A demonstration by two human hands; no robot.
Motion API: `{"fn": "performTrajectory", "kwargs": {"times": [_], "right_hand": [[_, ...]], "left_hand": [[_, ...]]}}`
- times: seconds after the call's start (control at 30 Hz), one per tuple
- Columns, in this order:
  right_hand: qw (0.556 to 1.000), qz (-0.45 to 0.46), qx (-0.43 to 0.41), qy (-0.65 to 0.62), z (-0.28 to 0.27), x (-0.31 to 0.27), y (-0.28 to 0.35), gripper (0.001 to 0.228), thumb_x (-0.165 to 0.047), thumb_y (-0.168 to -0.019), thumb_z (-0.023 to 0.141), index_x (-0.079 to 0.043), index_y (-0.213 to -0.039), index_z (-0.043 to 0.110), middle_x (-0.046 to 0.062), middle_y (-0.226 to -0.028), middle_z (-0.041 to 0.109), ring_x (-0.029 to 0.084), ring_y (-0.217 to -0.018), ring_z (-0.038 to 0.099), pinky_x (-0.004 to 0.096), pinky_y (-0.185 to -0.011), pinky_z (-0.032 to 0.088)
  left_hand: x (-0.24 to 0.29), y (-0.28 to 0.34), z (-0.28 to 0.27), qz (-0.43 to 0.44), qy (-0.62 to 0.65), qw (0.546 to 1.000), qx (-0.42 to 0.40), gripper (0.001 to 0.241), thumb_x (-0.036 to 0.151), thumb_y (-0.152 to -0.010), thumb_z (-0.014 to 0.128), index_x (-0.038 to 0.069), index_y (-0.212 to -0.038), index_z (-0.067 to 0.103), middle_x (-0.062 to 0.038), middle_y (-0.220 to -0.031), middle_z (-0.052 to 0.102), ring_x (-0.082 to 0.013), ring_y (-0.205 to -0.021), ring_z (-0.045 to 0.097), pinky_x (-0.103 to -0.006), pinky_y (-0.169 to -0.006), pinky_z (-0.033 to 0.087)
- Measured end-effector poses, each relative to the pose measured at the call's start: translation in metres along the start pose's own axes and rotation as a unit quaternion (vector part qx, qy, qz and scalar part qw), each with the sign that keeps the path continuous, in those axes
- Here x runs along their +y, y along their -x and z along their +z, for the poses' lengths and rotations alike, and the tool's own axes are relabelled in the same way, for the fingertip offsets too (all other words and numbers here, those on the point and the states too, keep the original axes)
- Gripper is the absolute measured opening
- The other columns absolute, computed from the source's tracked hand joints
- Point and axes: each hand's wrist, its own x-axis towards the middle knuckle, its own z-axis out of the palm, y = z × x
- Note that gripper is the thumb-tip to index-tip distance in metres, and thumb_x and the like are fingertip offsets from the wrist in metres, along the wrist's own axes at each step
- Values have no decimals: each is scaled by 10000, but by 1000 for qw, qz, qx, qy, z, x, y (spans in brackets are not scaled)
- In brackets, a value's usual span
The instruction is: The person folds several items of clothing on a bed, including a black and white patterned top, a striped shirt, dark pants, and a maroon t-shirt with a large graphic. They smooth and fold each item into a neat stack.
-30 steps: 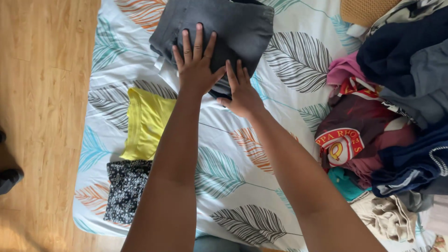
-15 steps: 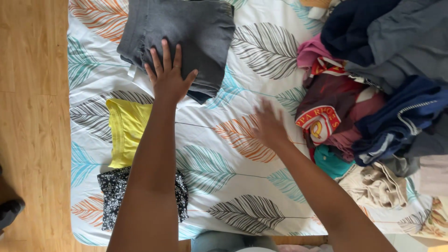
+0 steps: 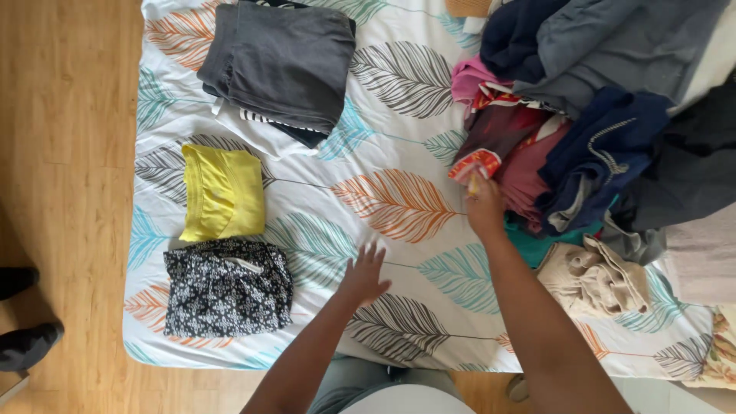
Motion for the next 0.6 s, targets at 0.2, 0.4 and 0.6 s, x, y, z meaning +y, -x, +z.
{"fn": "performTrajectory", "kwargs": {"times": [0.2,0.4,0.6], "right_hand": [[903,77,-74,-417,-58,-55,30,604,98,-873,543,-66,-1454,578,270,-1491,448,299,-1339,478,390,-1127,421],[905,151,83,-389,-164,-64,60,183,-81,-970,706,-154,-1116,789,-56,-830,653,-36,-699,564,69,-604,485],[916,122,46,-380,-210,-52,114,200,-39,-914,745,-148,-1071,805,-9,-787,688,4,-675,562,138,-593,492]], "left_hand": [[36,22,37,-6,68,997,41,920,586,-931,596,277,-1664,133,-78,-1685,249,-340,-1539,275,-575,-1176,323],[149,74,-27,77,139,979,130,841,396,-947,615,82,-1628,232,-218,-1615,363,-404,-1490,373,-560,-1163,377],[212,81,-7,149,92,972,158,938,371,-888,659,81,-1638,177,-231,-1620,326,-449,-1481,366,-586,-1127,408]]}}
